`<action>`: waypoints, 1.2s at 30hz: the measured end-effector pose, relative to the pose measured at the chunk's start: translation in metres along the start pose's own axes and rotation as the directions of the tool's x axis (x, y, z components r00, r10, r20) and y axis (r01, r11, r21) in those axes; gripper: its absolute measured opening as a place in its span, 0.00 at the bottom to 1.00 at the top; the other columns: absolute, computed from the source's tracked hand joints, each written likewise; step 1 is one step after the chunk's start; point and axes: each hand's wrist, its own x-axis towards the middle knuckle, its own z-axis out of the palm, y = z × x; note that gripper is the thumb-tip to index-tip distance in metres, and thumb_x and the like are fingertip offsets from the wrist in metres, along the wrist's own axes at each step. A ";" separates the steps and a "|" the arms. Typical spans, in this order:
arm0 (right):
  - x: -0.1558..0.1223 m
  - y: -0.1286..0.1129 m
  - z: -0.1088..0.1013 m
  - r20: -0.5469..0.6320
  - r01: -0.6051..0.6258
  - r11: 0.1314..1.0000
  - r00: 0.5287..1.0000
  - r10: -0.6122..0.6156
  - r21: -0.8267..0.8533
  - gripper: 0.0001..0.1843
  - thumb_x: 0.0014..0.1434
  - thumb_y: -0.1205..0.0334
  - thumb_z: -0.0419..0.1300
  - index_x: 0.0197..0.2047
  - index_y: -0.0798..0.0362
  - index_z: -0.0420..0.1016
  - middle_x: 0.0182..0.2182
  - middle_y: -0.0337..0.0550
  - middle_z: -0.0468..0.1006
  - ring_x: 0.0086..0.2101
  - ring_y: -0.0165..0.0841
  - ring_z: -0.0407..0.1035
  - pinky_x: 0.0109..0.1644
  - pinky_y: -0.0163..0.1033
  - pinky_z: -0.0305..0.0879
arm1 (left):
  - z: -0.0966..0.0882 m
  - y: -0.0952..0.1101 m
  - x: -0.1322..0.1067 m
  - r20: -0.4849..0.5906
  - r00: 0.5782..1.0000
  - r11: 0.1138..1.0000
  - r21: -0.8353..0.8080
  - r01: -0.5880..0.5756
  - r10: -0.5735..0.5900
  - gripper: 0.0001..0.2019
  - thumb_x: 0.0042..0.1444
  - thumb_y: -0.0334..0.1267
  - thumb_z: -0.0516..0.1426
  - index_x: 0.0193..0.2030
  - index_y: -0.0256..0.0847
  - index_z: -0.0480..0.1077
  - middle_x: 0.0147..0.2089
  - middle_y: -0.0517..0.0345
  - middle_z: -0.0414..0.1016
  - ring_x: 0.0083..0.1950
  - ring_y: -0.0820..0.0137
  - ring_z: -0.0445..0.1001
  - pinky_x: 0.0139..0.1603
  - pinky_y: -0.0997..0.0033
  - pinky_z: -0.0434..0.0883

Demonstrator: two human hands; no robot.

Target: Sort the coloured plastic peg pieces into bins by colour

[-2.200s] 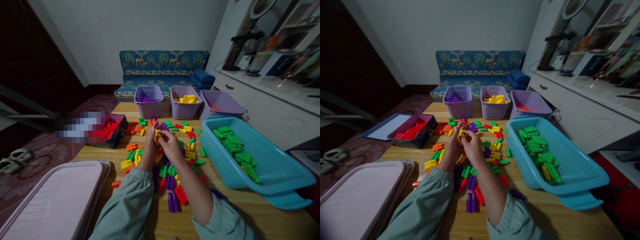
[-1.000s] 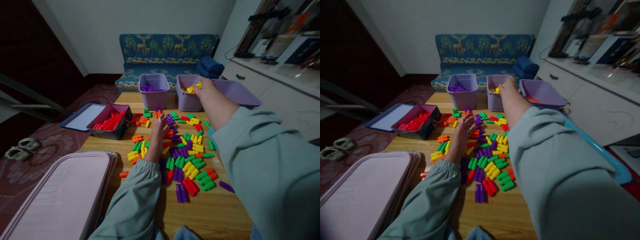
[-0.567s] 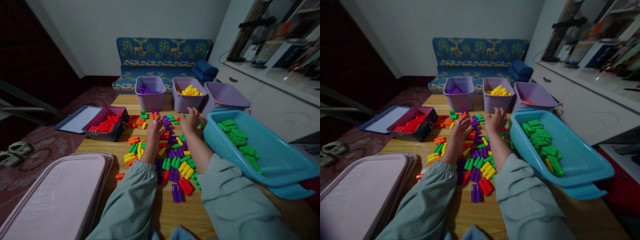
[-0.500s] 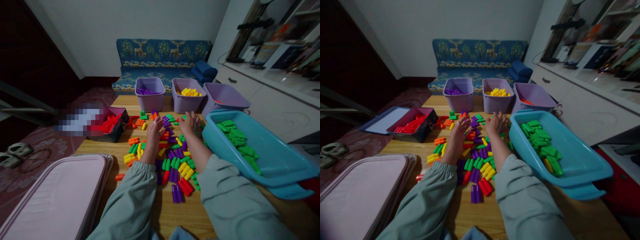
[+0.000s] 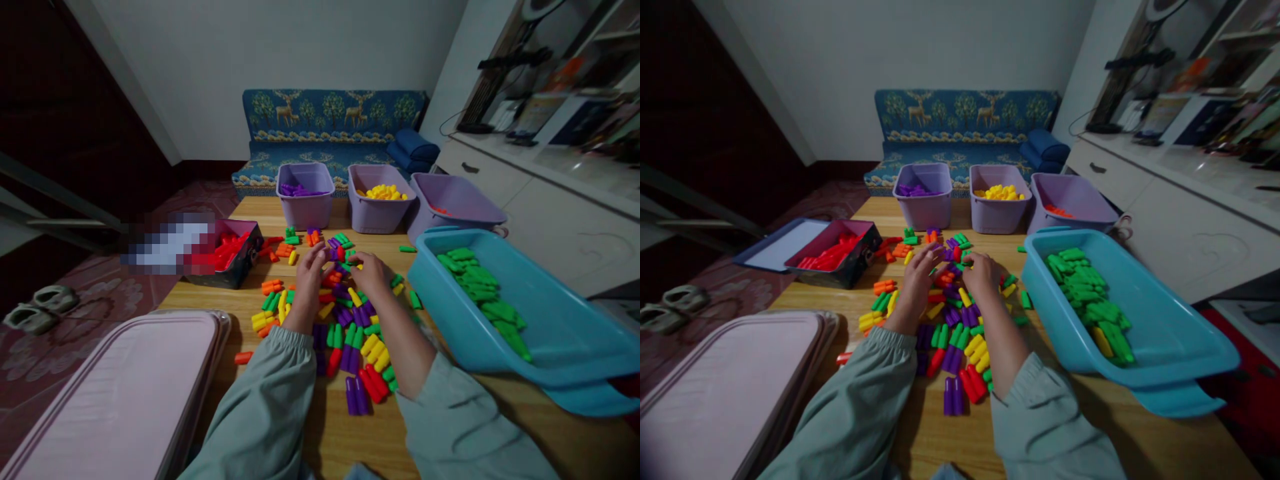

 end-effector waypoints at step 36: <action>-0.016 -0.001 -0.003 0.104 0.005 0.995 0.994 -0.016 0.099 0.07 0.56 0.61 0.60 0.38 0.49 0.79 0.36 0.40 0.83 0.37 0.33 0.75 0.38 0.34 0.63 | -0.042 0.049 0.074 -0.069 0.997 -0.352 0.934 0.055 -0.028 0.37 0.48 0.62 0.58 0.62 0.46 0.67 0.59 0.34 0.70 0.60 0.40 0.67 0.51 0.45 0.67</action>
